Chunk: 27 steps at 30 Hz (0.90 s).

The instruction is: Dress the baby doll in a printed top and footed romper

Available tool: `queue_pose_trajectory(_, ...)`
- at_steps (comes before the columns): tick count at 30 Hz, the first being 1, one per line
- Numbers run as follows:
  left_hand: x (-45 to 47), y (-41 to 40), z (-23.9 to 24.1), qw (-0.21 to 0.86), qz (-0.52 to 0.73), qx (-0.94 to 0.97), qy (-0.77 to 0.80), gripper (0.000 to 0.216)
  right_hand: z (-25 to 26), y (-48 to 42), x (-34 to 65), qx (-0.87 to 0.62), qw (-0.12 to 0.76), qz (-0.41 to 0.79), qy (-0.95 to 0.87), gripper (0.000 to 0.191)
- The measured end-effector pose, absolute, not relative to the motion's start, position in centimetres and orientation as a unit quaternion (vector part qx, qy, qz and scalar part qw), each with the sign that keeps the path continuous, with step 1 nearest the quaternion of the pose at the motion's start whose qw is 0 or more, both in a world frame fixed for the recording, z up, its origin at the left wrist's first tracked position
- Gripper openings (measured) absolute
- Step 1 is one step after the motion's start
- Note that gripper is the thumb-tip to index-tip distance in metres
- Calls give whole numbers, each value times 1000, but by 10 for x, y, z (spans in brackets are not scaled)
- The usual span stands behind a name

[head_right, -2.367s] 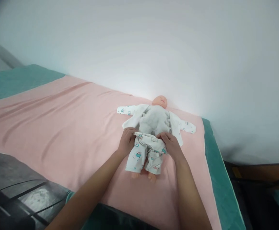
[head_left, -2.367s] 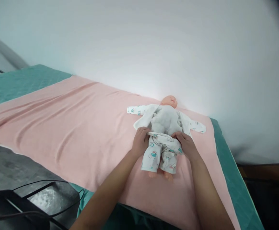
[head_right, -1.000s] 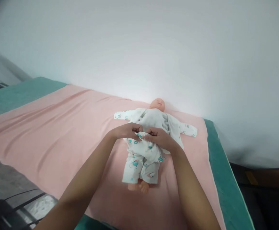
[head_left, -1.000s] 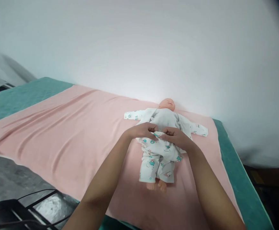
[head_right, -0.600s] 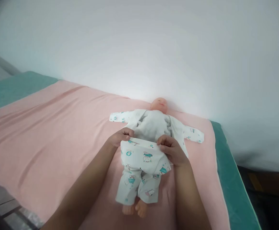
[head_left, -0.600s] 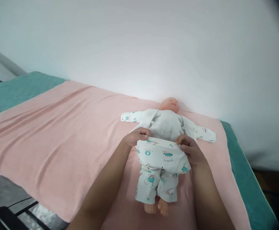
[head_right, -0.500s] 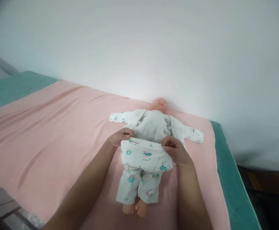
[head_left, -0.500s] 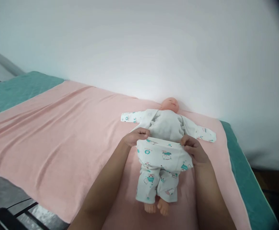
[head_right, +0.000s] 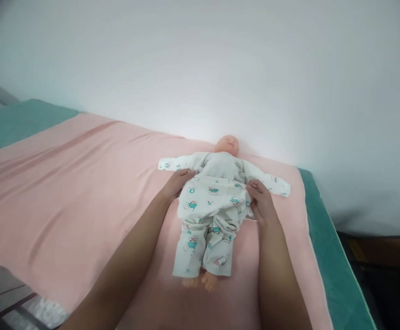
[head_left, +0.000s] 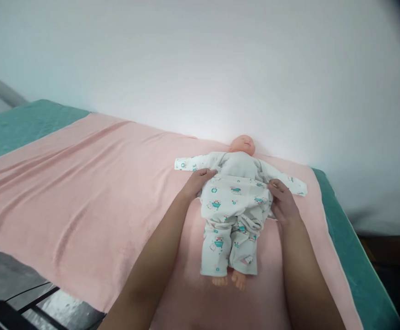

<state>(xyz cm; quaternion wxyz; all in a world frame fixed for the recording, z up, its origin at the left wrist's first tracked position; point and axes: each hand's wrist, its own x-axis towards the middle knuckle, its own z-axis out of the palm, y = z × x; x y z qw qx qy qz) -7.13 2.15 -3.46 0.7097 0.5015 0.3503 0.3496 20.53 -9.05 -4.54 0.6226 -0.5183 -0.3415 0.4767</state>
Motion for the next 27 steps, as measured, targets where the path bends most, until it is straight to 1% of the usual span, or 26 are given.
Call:
queue_pose_trajectory(2,-77,21,-30,672,287,590,343,38,-42,-95,210,-567,536,481,-399,33)
queue_pose_trajectory(4,-85,21,-25,639,219,662,324,32,-38,-100,216,-593,465,480,-449,34)
queue_pose_trajectory(7,-92,23,-19,599,160,725,301,20,-36,-105,222,-608,396,478,-495,29)
queue_pose_trajectory(9,-92,24,-19,565,145,752,306,17,-37,-104,223,-626,369,464,-507,25)
queue_pose_trajectory(11,-90,24,-21,532,139,769,326,17,-39,-102,222,-645,365,449,-500,21)
queue_pose_trajectory(14,-82,24,-27,505,146,761,381,14,-44,-96,219,-667,385,455,-447,20)
queue_pose_trajectory(17,-71,24,-32,434,168,764,446,9,-47,-90,213,-690,409,446,-396,28)
queue_pose_trajectory(19,-64,24,-32,375,177,781,467,8,-47,-87,209,-699,410,416,-413,33)
queue_pose_trajectory(21,-59,23,-29,352,182,790,467,8,-44,-85,206,-703,398,380,-449,33)
queue_pose_trajectory(24,-56,18,-20,401,195,784,432,7,-38,-86,203,-692,402,360,-481,35)
queue_pose_trajectory(27,-56,13,-12,511,176,735,410,10,-35,-89,203,-660,440,392,-466,41)
